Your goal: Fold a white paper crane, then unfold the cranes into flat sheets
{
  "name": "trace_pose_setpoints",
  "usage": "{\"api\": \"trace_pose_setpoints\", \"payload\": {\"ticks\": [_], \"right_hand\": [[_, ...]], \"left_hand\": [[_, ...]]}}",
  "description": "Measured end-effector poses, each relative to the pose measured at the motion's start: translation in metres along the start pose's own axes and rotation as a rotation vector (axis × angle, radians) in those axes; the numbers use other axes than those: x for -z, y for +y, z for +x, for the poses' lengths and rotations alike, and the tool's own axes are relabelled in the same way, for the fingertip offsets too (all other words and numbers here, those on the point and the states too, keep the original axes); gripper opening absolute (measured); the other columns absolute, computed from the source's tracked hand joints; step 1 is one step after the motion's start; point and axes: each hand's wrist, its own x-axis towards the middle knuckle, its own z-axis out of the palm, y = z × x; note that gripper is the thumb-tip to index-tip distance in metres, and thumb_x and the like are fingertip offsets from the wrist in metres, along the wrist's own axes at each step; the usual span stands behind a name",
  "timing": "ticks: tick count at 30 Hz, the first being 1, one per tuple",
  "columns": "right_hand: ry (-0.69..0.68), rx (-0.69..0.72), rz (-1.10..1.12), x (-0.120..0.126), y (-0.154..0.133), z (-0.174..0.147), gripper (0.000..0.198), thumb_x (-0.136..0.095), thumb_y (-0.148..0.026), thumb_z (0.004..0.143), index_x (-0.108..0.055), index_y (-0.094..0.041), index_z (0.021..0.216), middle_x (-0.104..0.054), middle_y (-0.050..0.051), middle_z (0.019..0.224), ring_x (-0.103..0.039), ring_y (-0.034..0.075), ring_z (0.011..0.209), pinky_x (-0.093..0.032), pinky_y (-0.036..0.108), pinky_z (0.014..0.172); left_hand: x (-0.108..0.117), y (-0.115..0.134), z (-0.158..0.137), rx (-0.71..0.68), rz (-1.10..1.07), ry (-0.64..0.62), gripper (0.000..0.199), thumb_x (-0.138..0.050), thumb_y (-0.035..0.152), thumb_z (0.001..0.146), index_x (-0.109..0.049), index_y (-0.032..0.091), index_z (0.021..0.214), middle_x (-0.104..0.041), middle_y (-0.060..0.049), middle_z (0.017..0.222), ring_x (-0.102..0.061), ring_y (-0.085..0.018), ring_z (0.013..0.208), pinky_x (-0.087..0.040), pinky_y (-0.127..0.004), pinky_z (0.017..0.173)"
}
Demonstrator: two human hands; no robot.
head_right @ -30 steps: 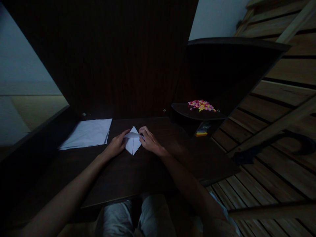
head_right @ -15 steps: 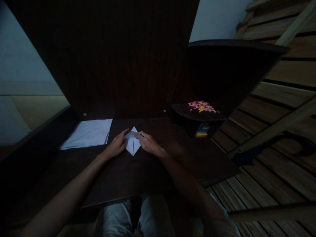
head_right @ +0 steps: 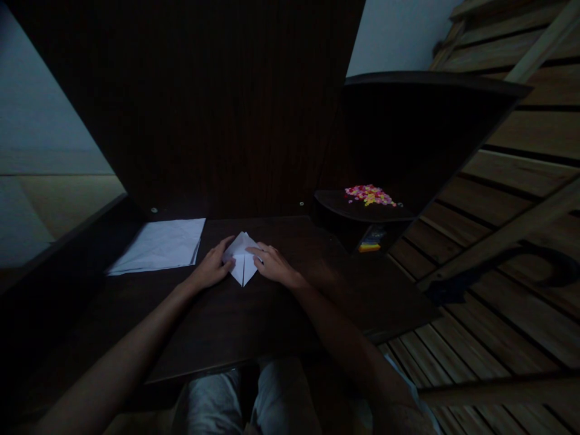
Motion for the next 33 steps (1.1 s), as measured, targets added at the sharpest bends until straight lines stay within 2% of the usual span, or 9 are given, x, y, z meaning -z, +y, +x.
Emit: {"api": "trace_pose_setpoints", "payload": {"ticks": [4, 9, 17, 21, 25, 29, 33], "right_hand": [[-0.017, -0.028, 0.004, 0.0010, -0.0027, 0.0004, 0.040, -0.047, -0.019, 0.091, -0.056, -0.022, 0.130, -0.058, 0.010, 0.121, -0.058, 0.022, 0.107, -0.046, 0.038, 0.096], [-0.016, -0.057, 0.033, 0.0023, -0.0055, 0.0020, 0.042, -0.049, -0.019, 0.090, -0.054, -0.017, 0.132, -0.055, 0.013, 0.122, -0.056, 0.022, 0.108, -0.045, 0.037, 0.098], [-0.009, -0.053, 0.109, -0.0016, -0.0007, 0.0027, 0.047, -0.051, -0.023, 0.090, -0.048, -0.021, 0.136, -0.049, 0.012, 0.126, -0.052, 0.022, 0.114, -0.043, 0.039, 0.101], [-0.010, -0.068, 0.121, 0.0003, -0.0034, 0.0030, 0.056, -0.051, -0.024, 0.090, -0.038, -0.021, 0.144, -0.046, 0.013, 0.131, -0.049, 0.024, 0.119, -0.040, 0.040, 0.103], [-0.033, -0.083, 0.121, 0.0043, -0.0083, 0.0042, 0.057, -0.051, -0.024, 0.090, -0.035, -0.024, 0.145, -0.047, 0.011, 0.130, -0.048, 0.025, 0.120, -0.038, 0.040, 0.105], [-0.042, -0.090, 0.130, 0.0057, -0.0099, 0.0054, 0.057, -0.052, -0.024, 0.090, -0.036, -0.025, 0.145, -0.049, 0.010, 0.128, -0.050, 0.024, 0.118, -0.040, 0.039, 0.103], [-0.060, -0.104, 0.121, 0.0054, -0.0105, 0.0052, 0.055, -0.051, -0.028, 0.091, -0.037, -0.027, 0.144, -0.047, 0.011, 0.131, -0.049, 0.025, 0.120, -0.038, 0.041, 0.104]], "left_hand": [[-0.0005, -0.0017, -0.0005, 0.014, -0.016, -0.001, 0.062, -0.048, 0.031, 0.082, -0.032, 0.011, 0.139, -0.048, -0.017, 0.138, -0.049, -0.032, 0.124, -0.039, -0.049, 0.103], [0.0016, -0.0003, -0.0003, 0.005, -0.077, 0.006, 0.063, -0.050, 0.033, 0.083, -0.031, 0.012, 0.140, -0.051, -0.017, 0.134, -0.052, -0.032, 0.120, -0.043, -0.048, 0.099], [-0.0016, -0.0014, 0.0000, -0.022, -0.063, 0.014, 0.064, -0.050, 0.034, 0.084, -0.031, 0.011, 0.140, -0.048, -0.018, 0.138, -0.049, -0.032, 0.123, -0.040, -0.049, 0.103], [-0.0043, -0.0010, -0.0019, -0.079, 0.031, -0.005, 0.067, -0.046, 0.035, 0.088, -0.022, 0.009, 0.146, -0.037, -0.021, 0.147, -0.040, -0.033, 0.132, -0.035, -0.051, 0.107], [-0.0046, 0.0020, -0.0033, -0.107, 0.101, -0.024, 0.073, -0.044, 0.035, 0.091, -0.008, 0.014, 0.150, -0.028, -0.020, 0.152, -0.036, -0.034, 0.135, -0.032, -0.055, 0.106], [-0.0039, 0.0045, -0.0036, -0.121, 0.144, -0.050, 0.077, -0.043, 0.035, 0.091, 0.000, 0.014, 0.151, -0.030, -0.021, 0.151, -0.040, -0.034, 0.131, -0.034, -0.055, 0.103], [-0.0030, 0.0062, -0.0037, -0.123, 0.154, -0.066, 0.081, -0.043, 0.037, 0.091, 0.007, 0.014, 0.151, -0.039, -0.022, 0.145, -0.043, -0.035, 0.128, -0.035, -0.055, 0.100]]}}
